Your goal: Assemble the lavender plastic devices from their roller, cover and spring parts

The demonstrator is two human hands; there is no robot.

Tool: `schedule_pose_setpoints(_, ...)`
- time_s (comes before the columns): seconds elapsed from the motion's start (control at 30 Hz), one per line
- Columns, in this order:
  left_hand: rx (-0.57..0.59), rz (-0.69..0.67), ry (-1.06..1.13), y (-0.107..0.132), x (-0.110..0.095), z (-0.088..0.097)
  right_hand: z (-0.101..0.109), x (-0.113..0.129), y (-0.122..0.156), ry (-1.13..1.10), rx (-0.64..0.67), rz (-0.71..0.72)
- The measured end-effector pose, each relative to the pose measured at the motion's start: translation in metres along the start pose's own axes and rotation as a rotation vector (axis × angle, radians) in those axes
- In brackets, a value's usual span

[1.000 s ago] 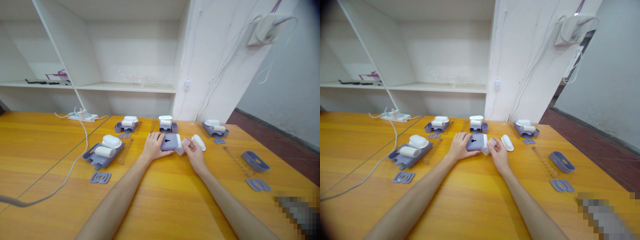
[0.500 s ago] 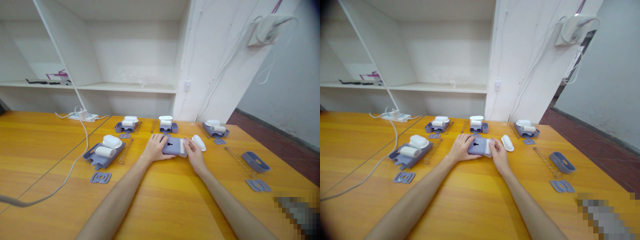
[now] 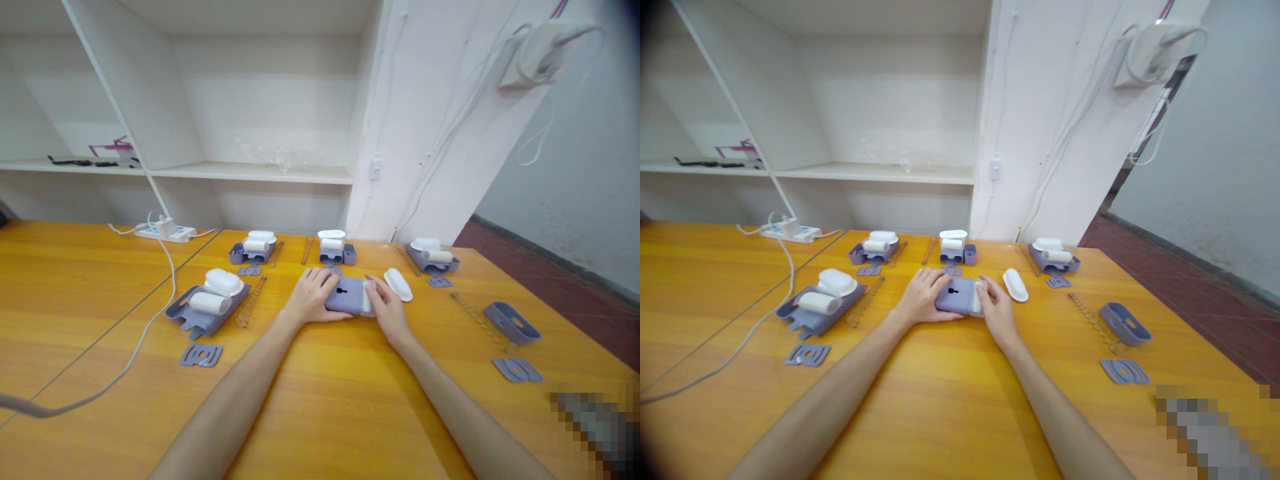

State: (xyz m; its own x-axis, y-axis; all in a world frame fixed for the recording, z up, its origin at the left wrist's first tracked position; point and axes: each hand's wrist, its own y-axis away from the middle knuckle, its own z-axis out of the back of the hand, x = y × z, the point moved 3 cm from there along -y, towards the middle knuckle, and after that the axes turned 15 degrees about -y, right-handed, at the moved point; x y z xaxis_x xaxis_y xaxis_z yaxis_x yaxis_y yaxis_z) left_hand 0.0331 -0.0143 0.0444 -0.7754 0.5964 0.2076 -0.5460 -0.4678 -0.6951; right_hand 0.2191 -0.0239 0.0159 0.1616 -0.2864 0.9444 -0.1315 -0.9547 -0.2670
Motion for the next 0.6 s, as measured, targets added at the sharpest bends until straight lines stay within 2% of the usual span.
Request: schedule_pose_setpoints(0.6,0.008,-0.021,-0.019,0.0004,-0.0003,-0.0011,0.0005,-0.0055,0.0033,0.218,-0.008,0.080)
